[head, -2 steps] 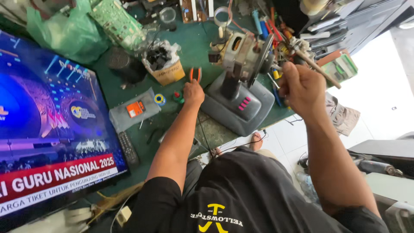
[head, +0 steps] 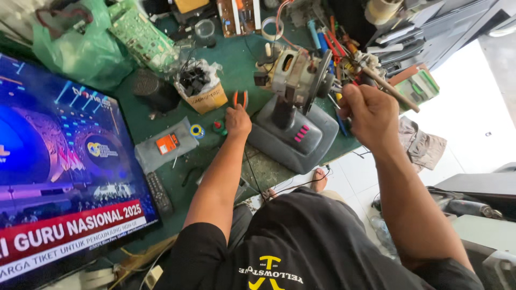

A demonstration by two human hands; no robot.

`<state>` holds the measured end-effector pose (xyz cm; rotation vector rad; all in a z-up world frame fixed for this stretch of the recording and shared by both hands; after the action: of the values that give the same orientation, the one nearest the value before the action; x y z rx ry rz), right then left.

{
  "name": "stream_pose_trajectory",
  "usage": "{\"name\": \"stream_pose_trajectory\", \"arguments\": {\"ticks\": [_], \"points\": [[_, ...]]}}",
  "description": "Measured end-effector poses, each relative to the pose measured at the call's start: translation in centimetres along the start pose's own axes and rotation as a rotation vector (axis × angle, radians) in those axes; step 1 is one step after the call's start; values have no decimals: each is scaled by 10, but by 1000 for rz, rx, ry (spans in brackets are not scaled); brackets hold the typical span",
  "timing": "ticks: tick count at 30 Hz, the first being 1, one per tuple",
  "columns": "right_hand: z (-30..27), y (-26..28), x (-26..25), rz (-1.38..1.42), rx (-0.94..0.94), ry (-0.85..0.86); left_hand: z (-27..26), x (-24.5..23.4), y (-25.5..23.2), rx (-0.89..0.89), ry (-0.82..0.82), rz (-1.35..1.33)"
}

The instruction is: The person works on a disassembled electronic device, using pliers to manipulate wires and a screwdriver to adjust components. They then pick up a cylindrical black object and use a brush to clean its exterior surface before placing it back on the table.

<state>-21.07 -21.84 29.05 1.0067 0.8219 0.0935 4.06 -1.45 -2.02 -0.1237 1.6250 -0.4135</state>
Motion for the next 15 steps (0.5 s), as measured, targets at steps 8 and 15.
{"name": "stream_pose_trajectory", "arguments": {"ticks": [8,15], "points": [[3,-20,-6,148,-289,-180,-3,-13,-18,-3,-25,12],[2,-34,-11,65,-464,-170,-69,-49,-25,308,-608,-301]]}}
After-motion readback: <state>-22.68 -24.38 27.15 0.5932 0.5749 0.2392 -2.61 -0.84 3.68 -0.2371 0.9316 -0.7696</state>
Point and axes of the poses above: each hand's wrist, its own z-axis towards the middle knuckle, its own x-axis out of the palm, y = z × x, the point moved 4 cm from there along z, towards the middle knuckle, and after that the axes turned 14 degrees about -y, right-handed, at the moved point
